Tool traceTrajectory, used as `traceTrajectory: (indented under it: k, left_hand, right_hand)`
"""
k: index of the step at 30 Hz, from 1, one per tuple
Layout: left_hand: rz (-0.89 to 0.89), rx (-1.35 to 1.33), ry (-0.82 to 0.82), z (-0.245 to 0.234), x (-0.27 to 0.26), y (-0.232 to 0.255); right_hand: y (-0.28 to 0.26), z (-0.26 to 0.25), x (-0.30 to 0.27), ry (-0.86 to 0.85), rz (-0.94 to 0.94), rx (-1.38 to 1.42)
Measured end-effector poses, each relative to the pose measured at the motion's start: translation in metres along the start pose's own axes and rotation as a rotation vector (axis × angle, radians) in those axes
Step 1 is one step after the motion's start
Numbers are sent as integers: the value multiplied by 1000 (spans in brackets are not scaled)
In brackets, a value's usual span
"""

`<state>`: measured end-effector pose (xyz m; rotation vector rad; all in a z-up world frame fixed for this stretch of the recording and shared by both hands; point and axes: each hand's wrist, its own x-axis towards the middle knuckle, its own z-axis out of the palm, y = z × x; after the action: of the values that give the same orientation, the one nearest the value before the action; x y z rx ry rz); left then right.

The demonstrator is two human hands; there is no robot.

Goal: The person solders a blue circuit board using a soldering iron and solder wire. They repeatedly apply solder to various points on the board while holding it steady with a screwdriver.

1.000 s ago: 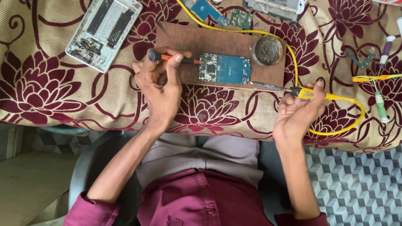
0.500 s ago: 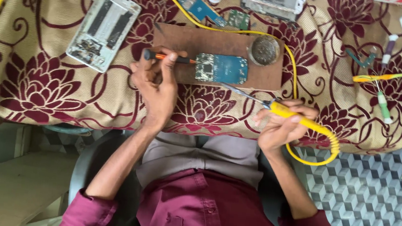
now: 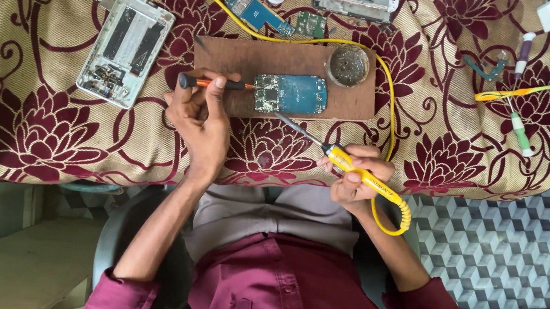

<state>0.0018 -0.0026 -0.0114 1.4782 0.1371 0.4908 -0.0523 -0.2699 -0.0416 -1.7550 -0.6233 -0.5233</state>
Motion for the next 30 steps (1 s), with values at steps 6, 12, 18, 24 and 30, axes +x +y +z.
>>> traceTrajectory:
  k: [6,12,18,24,30]
  left_hand:
    - [-2,-24,-3,0,1,1]
    - [-28,-10,0,0,1,4]
    - [7,30,0,0,1,5]
    - [-29,26,3,0,1,3]
    - [-28,-54,-13,1,0,3]
  right_hand:
    - [1,5,4,-11,3,44]
    - [-1,7,10,53,89,115]
    - [-11,6,23,4,149,115]
    - [-22,9,49,11,101,-131]
    - [-48,22,73,118,238,-148]
